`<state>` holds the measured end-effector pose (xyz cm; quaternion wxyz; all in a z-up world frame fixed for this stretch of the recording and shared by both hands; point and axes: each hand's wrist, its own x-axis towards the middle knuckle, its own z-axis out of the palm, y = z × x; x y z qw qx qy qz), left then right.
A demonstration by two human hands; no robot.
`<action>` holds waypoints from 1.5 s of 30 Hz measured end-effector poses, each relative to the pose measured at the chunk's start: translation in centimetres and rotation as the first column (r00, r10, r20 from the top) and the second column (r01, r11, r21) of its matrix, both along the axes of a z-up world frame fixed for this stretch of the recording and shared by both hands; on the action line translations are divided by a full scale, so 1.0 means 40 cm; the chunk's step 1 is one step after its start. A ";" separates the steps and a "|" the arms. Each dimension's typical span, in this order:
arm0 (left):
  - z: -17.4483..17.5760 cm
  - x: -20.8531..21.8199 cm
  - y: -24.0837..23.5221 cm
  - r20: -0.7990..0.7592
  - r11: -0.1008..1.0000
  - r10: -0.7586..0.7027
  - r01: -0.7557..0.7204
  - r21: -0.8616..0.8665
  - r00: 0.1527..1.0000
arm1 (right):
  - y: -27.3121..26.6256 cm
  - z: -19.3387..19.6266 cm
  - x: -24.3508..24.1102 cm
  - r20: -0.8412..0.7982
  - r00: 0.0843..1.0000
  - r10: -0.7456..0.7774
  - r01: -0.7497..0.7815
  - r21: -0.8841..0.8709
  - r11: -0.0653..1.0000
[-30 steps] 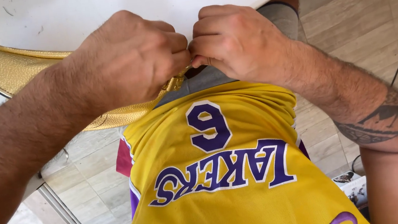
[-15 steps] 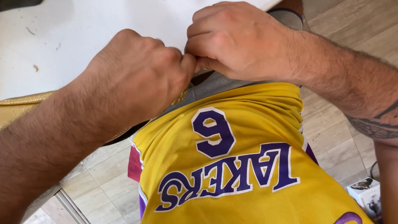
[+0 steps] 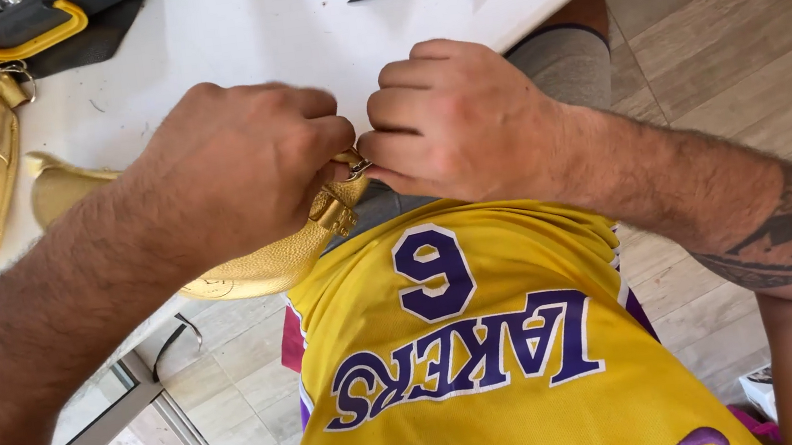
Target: Attaching a gold metal buckle and decorative hardware to a gold leather fanny pack using small hand tools.
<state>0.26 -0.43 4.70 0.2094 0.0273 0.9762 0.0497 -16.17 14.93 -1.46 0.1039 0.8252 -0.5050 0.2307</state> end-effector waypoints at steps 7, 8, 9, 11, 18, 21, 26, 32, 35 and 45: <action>-0.021 0.014 -0.003 -0.201 0.996 -0.075 0.083 0.032 0.977 | 0.000 0.039 0.000 -0.160 0.987 -0.006 -0.023 -0.180 0.983; -0.020 0.013 -0.004 -0.199 0.996 -0.073 0.082 0.034 0.977 | -0.002 0.042 -0.005 -0.159 0.987 -0.005 -0.024 -0.179 0.984; -0.019 0.014 -0.003 -0.203 0.997 -0.052 0.062 0.045 0.978 | -0.003 0.045 -0.008 -0.164 0.987 -0.001 -0.032 -0.201 0.979; -0.021 0.017 0.000 -0.208 0.998 -0.031 0.043 0.054 0.978 | -0.002 0.049 -0.010 -0.170 0.985 0.002 -0.041 -0.225 0.973; -0.042 0.048 0.015 -0.425 0.986 -0.140 0.163 0.019 0.894 | 0.010 0.035 -0.006 -0.080 0.992 0.097 -0.112 -0.220 0.969; -0.039 0.061 0.022 -0.528 0.969 -0.193 0.246 0.032 0.827 | 0.009 0.025 -0.003 -0.020 0.990 0.137 -0.137 -0.229 0.964; -0.018 0.069 0.038 -0.621 0.939 -0.241 0.341 0.045 0.746 | 0.008 0.027 0.001 0.082 0.977 0.195 -0.172 -0.229 0.958; -0.008 0.075 0.057 -0.698 0.913 -0.273 0.406 0.028 0.662 | -0.005 0.013 0.003 0.310 0.913 0.266 -0.232 -0.145 0.962; 0.000 0.074 0.066 -0.736 0.909 -0.267 0.417 0.022 0.622 | -0.011 -0.002 0.003 0.517 0.786 0.339 -0.364 -0.055 0.930; 0.011 0.083 0.069 -0.753 0.896 -0.208 0.430 0.109 0.625 | 0.003 -0.057 0.028 0.958 0.271 0.095 -0.600 0.091 0.795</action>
